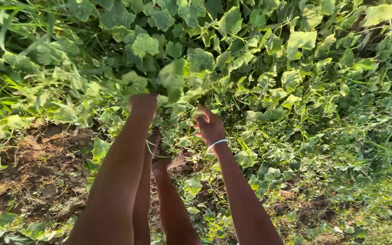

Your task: The person walks along a dense bed of vining plants and picks small green cucumbers by hand, pulling each fruit free from the vine and gathering the picked cucumbers in one hand while continuing to search through the leaves.

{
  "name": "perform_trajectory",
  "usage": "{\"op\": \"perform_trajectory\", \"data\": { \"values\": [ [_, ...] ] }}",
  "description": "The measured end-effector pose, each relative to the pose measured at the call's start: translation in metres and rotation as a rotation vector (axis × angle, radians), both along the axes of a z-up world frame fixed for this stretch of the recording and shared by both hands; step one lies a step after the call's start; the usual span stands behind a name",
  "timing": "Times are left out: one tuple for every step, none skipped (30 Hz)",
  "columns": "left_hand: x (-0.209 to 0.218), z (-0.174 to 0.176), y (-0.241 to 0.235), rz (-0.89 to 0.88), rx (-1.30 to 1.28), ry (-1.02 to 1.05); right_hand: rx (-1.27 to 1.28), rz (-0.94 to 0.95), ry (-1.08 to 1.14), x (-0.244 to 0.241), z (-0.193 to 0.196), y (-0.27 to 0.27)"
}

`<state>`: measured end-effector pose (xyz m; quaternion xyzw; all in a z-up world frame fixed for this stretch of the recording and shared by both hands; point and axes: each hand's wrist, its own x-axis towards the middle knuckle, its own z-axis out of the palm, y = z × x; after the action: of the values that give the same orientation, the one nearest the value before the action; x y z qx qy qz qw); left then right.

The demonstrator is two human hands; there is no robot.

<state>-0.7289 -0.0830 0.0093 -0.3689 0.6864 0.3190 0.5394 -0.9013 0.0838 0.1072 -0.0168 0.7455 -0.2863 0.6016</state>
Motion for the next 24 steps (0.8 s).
{"op": "perform_trajectory", "data": {
  "values": [
    [0.023,-0.015,0.024,-0.005,0.005,-0.005,0.031,0.081,0.054,0.002,-0.001,0.004],
    [0.045,-0.031,0.048,-0.009,0.011,-0.01,0.062,0.161,0.109,0.003,-0.002,0.008],
    [0.06,-0.019,0.058,-0.008,0.006,-0.007,0.058,0.162,0.112,0.006,-0.011,0.021],
    [0.074,-0.007,0.069,-0.008,0.057,-0.024,0.058,0.293,0.197,0.008,-0.02,0.035],
    [0.087,0.005,0.082,-0.01,0.112,-0.039,0.063,0.422,0.283,0.01,-0.028,0.052],
    [0.107,0.011,0.092,-0.011,0.111,-0.034,0.063,0.421,0.288,0.01,-0.026,0.054],
    [0.126,0.017,0.102,0.017,0.113,0.011,0.055,0.524,0.331,0.01,-0.022,0.059],
    [0.143,0.024,0.113,0.045,0.116,0.057,0.049,0.628,0.373,0.008,-0.017,0.065],
    [0.15,0.036,0.111,0.02,0.116,0.087,0.062,0.605,0.402,0.004,-0.007,0.065],
    [0.155,0.049,0.11,0.019,0.157,0.063,0.069,0.712,0.395,-0.003,0.003,0.065],
    [0.16,0.06,0.103,0.006,0.197,0.038,0.083,0.807,0.385,-0.009,0.014,0.064],
    [0.159,0.061,0.09,-0.03,0.198,0.068,0.103,0.774,0.414,-0.017,0.033,0.059],
    [0.164,0.066,0.084,0.021,0.136,0.101,0.103,0.889,0.433,-0.023,0.051,0.055],
    [0.169,0.07,0.079,0.074,0.076,0.135,0.105,1.005,0.451,-0.027,0.068,0.051],
    [0.164,0.069,0.067,0.066,0.07,0.148,0.107,0.996,0.465,-0.042,0.075,0.047],
    [0.159,0.067,0.056,0.083,0.03,0.16,0.067,0.978,0.471,-0.056,0.081,0.043],
    [0.157,0.067,0.047,0.093,0.001,0.167,0.035,0.956,0.468,-0.065,0.089,0.044],
    [0.137,0.077,0.038,0.078,0.006,0.174,0.045,0.941,0.472,-0.079,0.099,0.04],
    [0.115,0.085,0.026,0.097,-0.029,0.196,0.012,0.861,0.472,-0.093,0.108,0.035],
    [0.093,0.093,0.015,0.117,-0.064,0.218,-0.021,0.781,0.472,-0.109,0.116,0.03],
    [0.063,0.107,0.007,0.096,-0.062,0.221,-0.016,0.76,0.474,-0.118,0.115,0.035],
    [0.033,0.12,-0.001,0.169,-0.057,0.261,-0.021,0.669,0.512,-0.127,0.113,0.04],
    [0.001,0.131,-0.011,0.242,-0.057,0.304,-0.03,0.579,0.553,-0.138,0.109,0.042],
    [-0.022,0.129,-0.012,0.223,-0.06,0.309,-0.03,0.559,0.558,-0.145,0.097,0.047]
  ]
}}
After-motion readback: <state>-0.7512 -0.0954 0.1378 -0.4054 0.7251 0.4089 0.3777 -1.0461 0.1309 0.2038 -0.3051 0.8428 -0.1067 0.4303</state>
